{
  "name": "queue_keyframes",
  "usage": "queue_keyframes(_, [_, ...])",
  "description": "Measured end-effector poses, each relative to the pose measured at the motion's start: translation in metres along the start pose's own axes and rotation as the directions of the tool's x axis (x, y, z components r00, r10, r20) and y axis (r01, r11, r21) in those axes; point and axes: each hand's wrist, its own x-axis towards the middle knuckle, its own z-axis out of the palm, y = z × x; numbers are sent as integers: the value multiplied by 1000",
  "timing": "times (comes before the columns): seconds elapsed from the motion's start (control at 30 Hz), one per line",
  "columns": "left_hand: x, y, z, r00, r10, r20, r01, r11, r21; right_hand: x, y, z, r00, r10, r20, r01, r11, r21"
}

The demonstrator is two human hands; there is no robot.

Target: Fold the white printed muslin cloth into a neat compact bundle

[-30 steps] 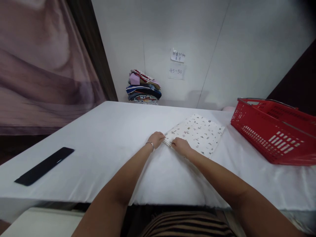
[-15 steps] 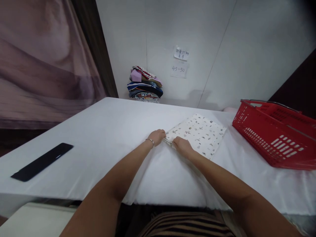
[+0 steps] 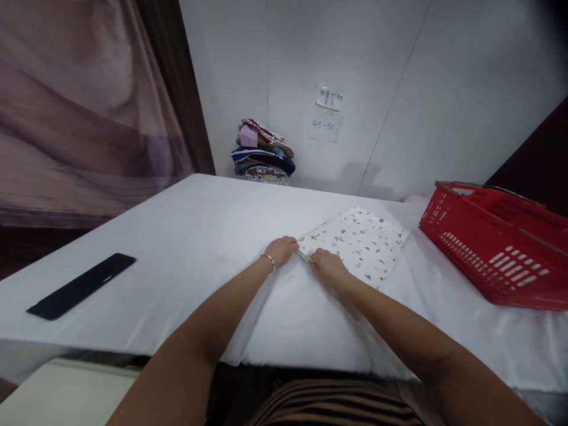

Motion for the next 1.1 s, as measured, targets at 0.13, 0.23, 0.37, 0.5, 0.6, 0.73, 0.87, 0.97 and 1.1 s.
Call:
queue_keyframes(0.13, [4, -1, -2, 1000, 6, 9, -6, 999, 40, 1, 3, 3, 1000, 3, 5, -3, 1000, 13])
queue_keyframes(0.23, [7, -2, -1, 1000, -6, 2, 6, 999, 48, 1, 5, 2, 999, 10, 32, -11, 1000, 23])
queue_keyframes(0.37, [7, -3, 5, 1000, -24, -3, 24, 998, 65, 1, 5, -3, 998, 33, 44, -33, 999, -3])
queue_keyframes(0.5, [3, -1, 6, 999, -37, 6, 37, 996, 80, -1, 2, -3, 999, -9, 42, 11, 999, -45])
queue_keyframes(0.6, [2, 2, 4, 999, -39, 15, 38, 996, 81, -2, 0, -3, 999, -32, 30, 34, 998, -53])
queue_keyframes(0.73, [0, 4, 0, 1000, -20, 23, 19, 997, 71, -5, -3, -3, 999, -23, 36, 24, 999, -33])
queue_keyframes(0.87, [2, 3, -2, 999, -6, 50, 3, 997, 78, -8, -3, 2, 999, -44, 13, 44, 997, -56])
queue_keyframes(0.97, [5, 2, 0, 998, -11, 61, 6, 996, 87, -8, -2, 10, 999, -48, -3, 48, 995, -87])
queue_keyframes(1.1, [6, 0, 1, 997, -29, 68, 23, 996, 84, -8, -2, 18, 997, -71, -18, 68, 989, -129])
